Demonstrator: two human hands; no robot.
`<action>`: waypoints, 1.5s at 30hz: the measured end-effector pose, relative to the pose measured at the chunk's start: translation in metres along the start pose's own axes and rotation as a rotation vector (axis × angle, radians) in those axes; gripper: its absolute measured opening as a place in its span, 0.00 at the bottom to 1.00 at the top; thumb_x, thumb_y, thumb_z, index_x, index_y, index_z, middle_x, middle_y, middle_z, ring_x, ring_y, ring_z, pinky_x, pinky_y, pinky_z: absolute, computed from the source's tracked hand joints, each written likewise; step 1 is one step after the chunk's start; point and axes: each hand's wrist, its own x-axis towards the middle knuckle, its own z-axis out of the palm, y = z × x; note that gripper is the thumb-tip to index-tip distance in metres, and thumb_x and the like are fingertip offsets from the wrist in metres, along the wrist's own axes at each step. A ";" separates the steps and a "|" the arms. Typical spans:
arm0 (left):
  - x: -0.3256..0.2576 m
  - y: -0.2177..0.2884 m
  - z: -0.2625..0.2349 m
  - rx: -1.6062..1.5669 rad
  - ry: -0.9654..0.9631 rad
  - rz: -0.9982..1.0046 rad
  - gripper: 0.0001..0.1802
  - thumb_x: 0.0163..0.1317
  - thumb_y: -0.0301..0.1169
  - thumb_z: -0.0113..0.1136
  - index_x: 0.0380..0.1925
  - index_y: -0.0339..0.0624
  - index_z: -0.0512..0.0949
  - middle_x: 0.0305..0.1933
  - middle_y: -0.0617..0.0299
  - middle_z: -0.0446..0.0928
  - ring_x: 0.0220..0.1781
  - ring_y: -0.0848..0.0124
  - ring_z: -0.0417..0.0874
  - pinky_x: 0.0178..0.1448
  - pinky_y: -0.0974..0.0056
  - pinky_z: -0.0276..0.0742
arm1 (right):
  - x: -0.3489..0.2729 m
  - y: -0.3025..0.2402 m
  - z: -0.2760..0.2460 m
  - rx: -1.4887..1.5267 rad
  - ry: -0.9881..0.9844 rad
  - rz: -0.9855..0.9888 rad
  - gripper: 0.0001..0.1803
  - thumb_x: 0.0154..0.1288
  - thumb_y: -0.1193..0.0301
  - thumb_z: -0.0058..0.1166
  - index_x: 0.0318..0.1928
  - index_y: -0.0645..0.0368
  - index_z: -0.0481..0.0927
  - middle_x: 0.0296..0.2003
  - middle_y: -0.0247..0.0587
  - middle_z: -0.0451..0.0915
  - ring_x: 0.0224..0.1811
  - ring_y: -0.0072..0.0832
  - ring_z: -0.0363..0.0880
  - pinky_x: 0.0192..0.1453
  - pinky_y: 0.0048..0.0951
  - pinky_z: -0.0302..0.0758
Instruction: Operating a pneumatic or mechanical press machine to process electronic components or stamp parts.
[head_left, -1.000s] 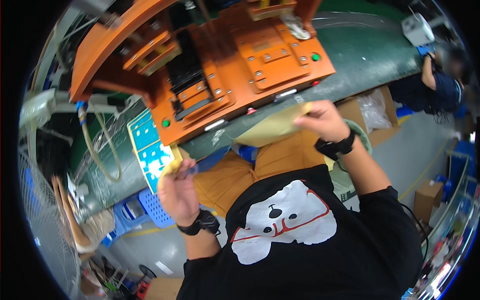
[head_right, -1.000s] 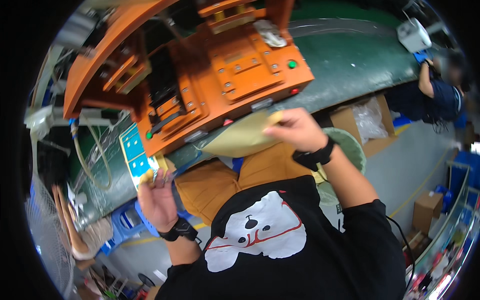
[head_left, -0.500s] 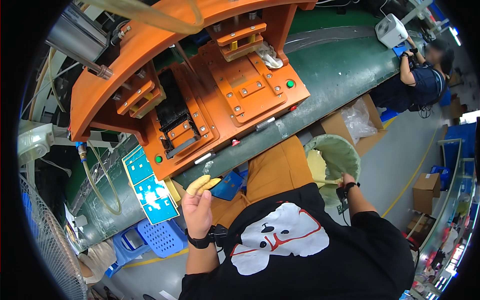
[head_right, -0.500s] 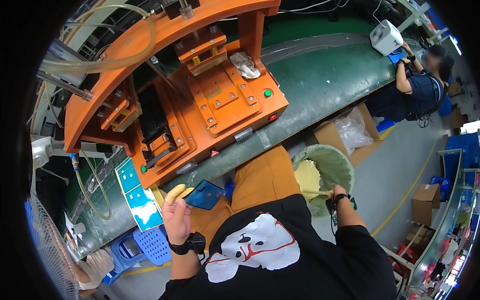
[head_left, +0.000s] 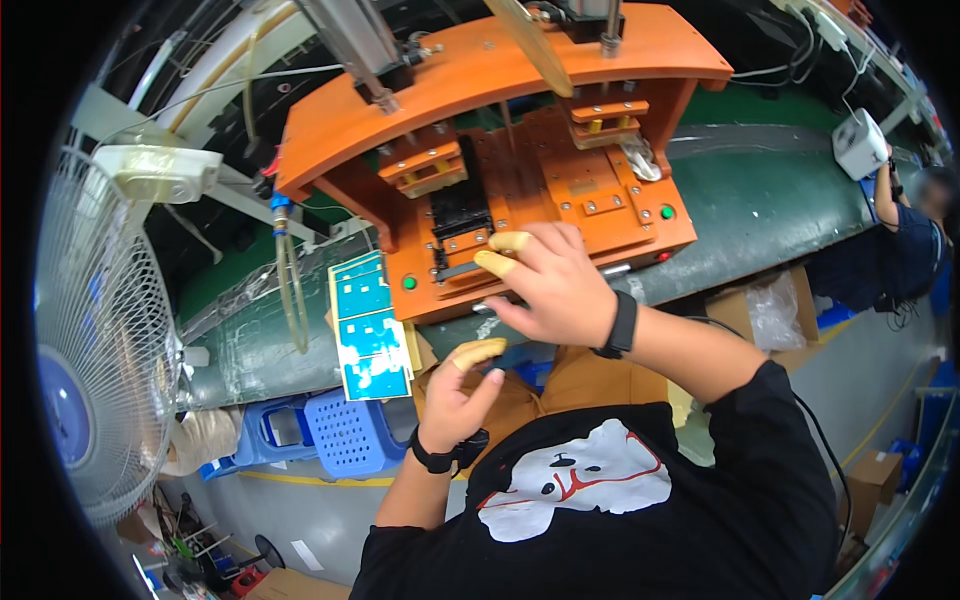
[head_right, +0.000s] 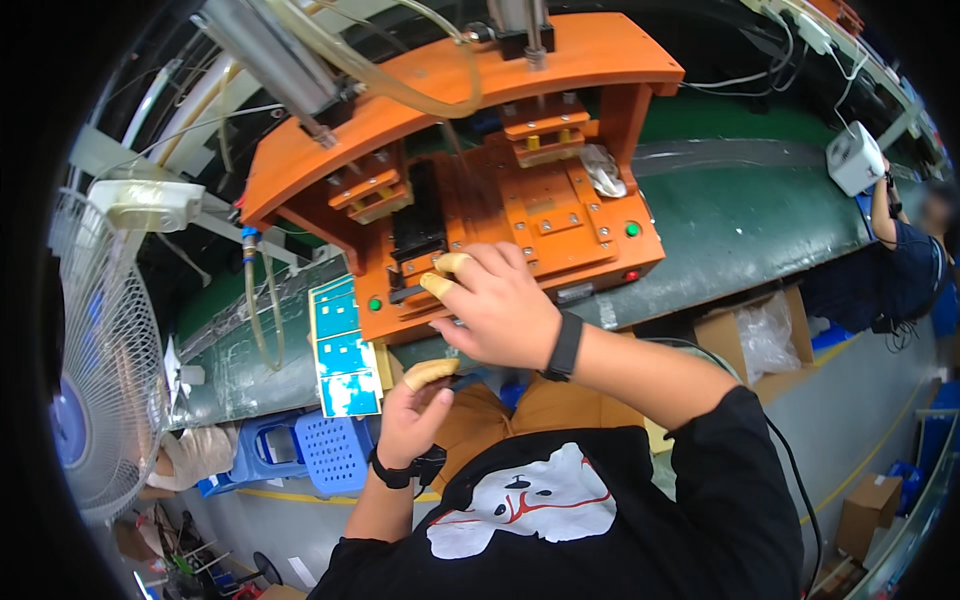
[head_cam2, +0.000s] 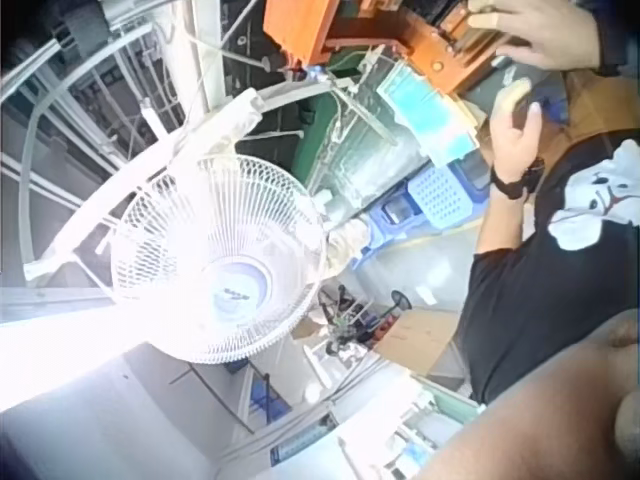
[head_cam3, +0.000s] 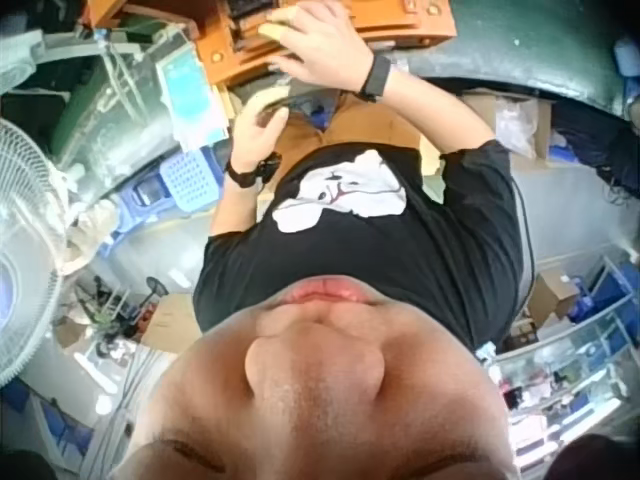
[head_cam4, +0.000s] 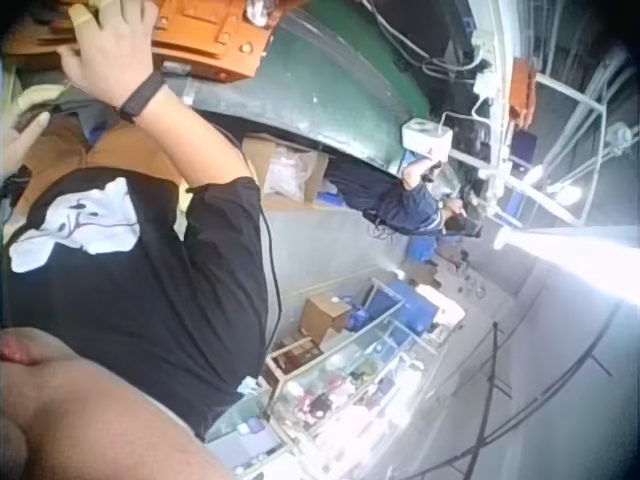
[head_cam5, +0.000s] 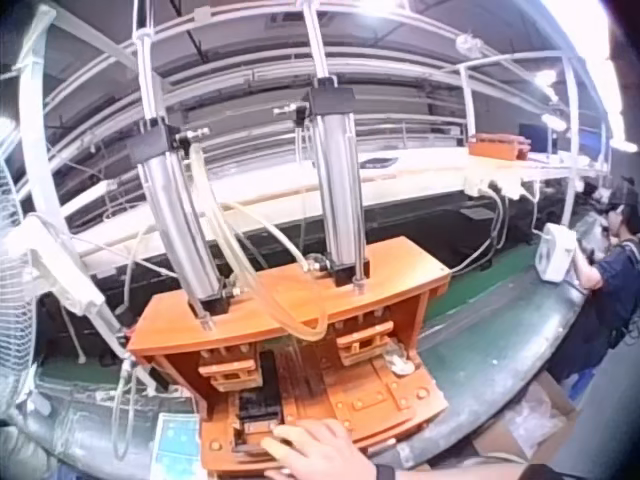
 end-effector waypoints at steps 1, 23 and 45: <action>0.001 0.004 -0.006 0.119 -0.053 0.071 0.20 0.66 0.24 0.68 0.59 0.37 0.82 0.61 0.49 0.82 0.63 0.59 0.83 0.70 0.58 0.76 | 0.014 -0.001 0.008 -0.058 -0.015 -0.047 0.20 0.57 0.65 0.70 0.51 0.53 0.86 0.42 0.36 0.82 0.50 0.37 0.78 0.57 0.40 0.73; 0.232 0.005 -0.115 0.641 0.048 0.009 0.20 0.74 0.32 0.61 0.63 0.37 0.78 0.62 0.56 0.83 0.65 0.63 0.81 0.69 0.59 0.76 | -0.229 0.164 -0.189 1.254 1.170 1.050 0.10 0.82 0.62 0.55 0.49 0.55 0.83 0.37 0.31 0.86 0.31 0.19 0.77 0.36 0.24 0.74; 0.294 -0.031 -0.127 0.707 -0.067 0.262 0.26 0.72 0.38 0.63 0.67 0.41 0.74 0.63 0.54 0.80 0.66 0.58 0.79 0.68 0.54 0.77 | -0.340 0.282 -0.106 1.303 1.498 1.190 0.09 0.81 0.63 0.57 0.49 0.55 0.80 0.33 0.31 0.82 0.29 0.18 0.80 0.30 0.20 0.73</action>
